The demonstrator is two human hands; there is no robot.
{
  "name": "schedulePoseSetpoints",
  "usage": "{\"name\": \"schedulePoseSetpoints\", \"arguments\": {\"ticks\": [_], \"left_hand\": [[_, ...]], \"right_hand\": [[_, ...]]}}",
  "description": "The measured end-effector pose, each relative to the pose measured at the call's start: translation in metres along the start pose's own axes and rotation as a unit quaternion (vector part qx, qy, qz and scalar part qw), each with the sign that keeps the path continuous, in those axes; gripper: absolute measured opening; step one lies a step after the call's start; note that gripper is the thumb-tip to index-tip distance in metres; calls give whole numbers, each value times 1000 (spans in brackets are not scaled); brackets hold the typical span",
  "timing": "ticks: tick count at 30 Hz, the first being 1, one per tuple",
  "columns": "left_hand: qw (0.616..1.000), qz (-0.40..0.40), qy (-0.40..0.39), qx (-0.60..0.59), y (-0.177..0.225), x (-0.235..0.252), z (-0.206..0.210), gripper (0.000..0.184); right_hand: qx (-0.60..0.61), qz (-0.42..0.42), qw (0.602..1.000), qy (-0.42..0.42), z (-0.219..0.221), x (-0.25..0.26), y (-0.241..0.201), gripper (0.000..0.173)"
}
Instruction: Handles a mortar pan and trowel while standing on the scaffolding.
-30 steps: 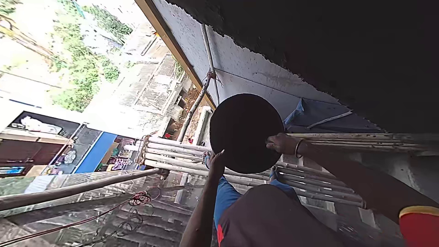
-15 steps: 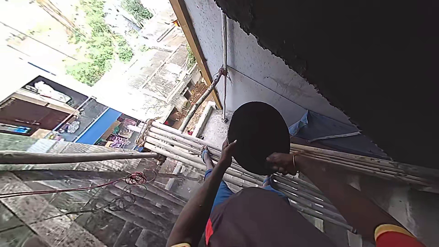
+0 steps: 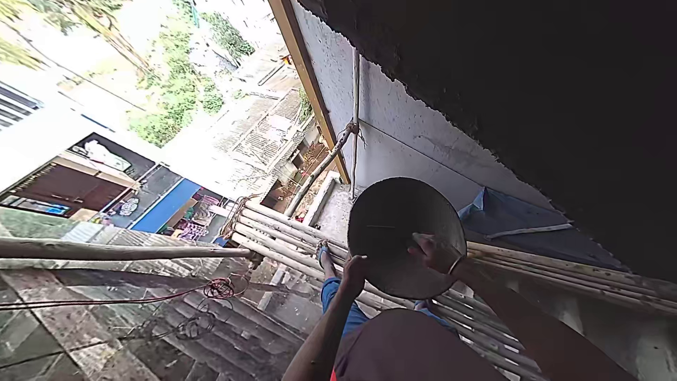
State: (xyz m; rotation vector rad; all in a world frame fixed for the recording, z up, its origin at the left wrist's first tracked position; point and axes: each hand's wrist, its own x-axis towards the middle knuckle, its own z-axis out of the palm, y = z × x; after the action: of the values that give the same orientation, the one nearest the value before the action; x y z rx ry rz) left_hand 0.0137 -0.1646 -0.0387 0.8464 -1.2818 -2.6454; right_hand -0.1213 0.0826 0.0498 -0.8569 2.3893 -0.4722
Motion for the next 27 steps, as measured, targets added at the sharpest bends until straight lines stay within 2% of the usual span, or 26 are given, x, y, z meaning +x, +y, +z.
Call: {"name": "schedulePoseSetpoints", "arguments": {"ticks": [2, 3, 5, 7, 8, 9, 11, 13, 16, 21, 24, 27], "left_hand": [[1000, 0, -5, -8, 0, 1, 0, 57], [1000, 3, -7, -11, 1, 1, 2, 57], [1000, 17, -15, -15, 5, 4, 4, 58], [999, 26, -15, -13, 4, 1, 5, 58], [999, 31, -17, -7, 5, 2, 5, 59], [999, 34, -16, 0, 6, 3, 5, 58], [999, 46, -12, 24, 9, 5, 7, 58], [997, 57, -16, 49, 11, 5, 9, 66], [995, 68, -23, 75, 11, 6, 11, 71], [993, 57, -45, 90, 6, 4, 30, 77], [994, 52, -42, 92, -5, 4, 41, 77], [993, 56, -26, 105, -14, -4, 37, 78]], "right_hand": [[-70, 33, 997, -30, 13, 13, 1, 50], [-69, 33, 997, -19, 16, 17, 0, 50], [19, 20, 999, 34, 7, 20, -12, 52], [172, 43, 983, 56, -5, 12, -24, 43], [271, 71, 959, 33, -11, 9, -26, 38], [383, 108, 917, -4, -16, 6, -26, 35], [518, 169, 836, -69, -17, 5, -12, 39], [543, 210, 807, -102, -4, 9, 5, 43], [551, 235, 791, -122, 19, 17, 14, 42], [636, 185, 729, -172, 42, 26, 7, 37], [671, 108, 699, -223, 41, 33, 4, 46], [680, 9, 688, -253, 33, 44, -2, 49]]}}
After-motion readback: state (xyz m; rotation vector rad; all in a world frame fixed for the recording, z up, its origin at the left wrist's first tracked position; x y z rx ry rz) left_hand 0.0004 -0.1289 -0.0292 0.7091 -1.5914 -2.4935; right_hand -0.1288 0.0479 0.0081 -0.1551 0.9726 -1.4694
